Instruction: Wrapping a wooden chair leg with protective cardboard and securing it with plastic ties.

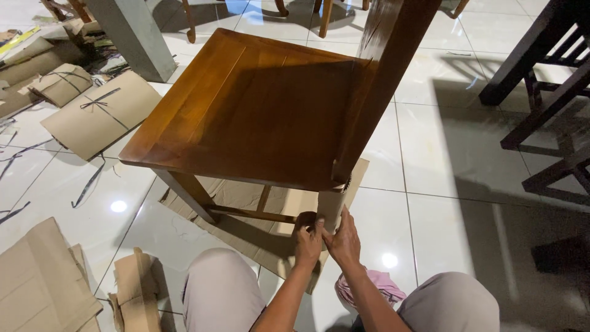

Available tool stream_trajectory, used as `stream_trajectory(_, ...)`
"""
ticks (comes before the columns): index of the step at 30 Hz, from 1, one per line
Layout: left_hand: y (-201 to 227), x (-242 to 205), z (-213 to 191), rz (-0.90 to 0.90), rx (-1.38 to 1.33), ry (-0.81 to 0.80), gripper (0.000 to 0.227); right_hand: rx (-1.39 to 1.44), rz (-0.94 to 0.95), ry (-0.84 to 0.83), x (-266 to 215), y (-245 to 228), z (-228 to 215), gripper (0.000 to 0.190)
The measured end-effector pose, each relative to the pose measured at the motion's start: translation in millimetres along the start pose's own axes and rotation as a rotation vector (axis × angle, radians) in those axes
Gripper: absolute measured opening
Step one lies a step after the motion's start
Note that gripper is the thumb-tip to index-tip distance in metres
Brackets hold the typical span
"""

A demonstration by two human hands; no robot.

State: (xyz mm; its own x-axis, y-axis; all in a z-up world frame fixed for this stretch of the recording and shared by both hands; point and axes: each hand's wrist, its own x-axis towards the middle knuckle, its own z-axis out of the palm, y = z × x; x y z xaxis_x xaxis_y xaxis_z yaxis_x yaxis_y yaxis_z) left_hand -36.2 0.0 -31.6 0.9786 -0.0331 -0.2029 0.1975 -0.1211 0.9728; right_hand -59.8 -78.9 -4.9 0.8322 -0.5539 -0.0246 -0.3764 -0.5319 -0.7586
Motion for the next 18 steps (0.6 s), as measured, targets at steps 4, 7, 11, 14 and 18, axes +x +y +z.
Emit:
stream_trajectory(4, -97.5, 46.0, -3.9, 0.300, 0.054, -0.062, 0.042, 0.001, 0.022, -0.012, -3.4, -0.9, -2.1, 0.094)
stream_trajectory(7, -105.3, 50.6, -6.9, 0.378, 0.176, -0.030, 0.034, 0.016, 0.068, -0.014, -4.6, 12.8, 6.3, 0.103)
stream_trajectory(11, -132.7, 52.7, -2.6, 0.657, 0.484, 0.099, 0.042, -0.028, 0.029, 0.054, -6.2, 38.1, 24.7, 0.116)
stream_trajectory(14, -92.0, 31.4, -10.5, 0.261, 0.218, 0.056, 0.052, -0.071, -0.011, 0.124, -8.1, 48.1, 32.8, 0.125)
stream_trajectory(18, -84.2, 27.3, -16.3, 0.211, 0.172, 0.061, 0.042, -0.028, 0.141, 0.027, -16.7, 44.2, 29.1, 0.133)
